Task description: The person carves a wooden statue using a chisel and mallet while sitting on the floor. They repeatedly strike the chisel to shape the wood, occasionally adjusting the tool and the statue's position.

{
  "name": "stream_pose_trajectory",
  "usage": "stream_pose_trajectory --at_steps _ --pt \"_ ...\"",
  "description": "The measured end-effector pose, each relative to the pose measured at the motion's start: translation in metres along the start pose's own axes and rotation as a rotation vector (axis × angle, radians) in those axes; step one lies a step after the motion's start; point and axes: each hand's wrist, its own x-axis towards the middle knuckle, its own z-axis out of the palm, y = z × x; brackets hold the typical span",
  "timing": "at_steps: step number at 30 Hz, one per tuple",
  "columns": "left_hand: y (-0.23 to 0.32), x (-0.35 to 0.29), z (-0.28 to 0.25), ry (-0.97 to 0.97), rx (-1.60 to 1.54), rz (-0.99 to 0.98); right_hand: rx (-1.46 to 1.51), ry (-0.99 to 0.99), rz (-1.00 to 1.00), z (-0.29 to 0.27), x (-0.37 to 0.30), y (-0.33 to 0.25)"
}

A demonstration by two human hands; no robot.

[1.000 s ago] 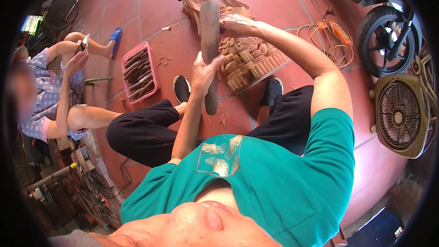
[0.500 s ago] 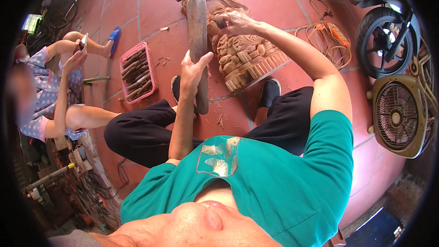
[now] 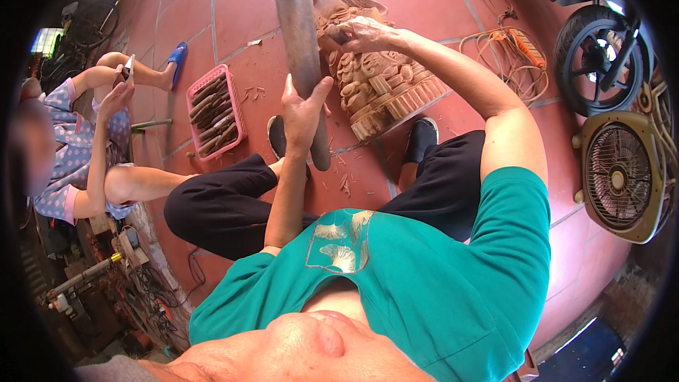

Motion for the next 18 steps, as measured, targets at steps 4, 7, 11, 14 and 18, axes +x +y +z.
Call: stream_pose_trajectory --at_steps 4,7,11,14,18 --pt "-0.018 0.003 -0.005 -0.072 0.176 -0.030 0.017 0.009 -0.022 -0.006 -0.006 -0.016" --pt "-0.006 0.003 -0.009 -0.117 0.074 -0.054 0.014 0.000 -0.047 -0.007 -0.007 -0.014" --pt "0.003 -0.003 -0.002 -0.063 0.017 -0.018 0.024 -0.022 0.028 -0.004 -0.005 -0.013" --pt "-0.043 0.010 0.002 0.021 0.314 0.266 0.126 -0.032 0.022 -0.005 -0.002 -0.023" --pt "-0.015 0.007 -0.012 -0.233 0.086 -0.126 0.074 -0.042 0.023 -0.018 -0.011 -0.029"
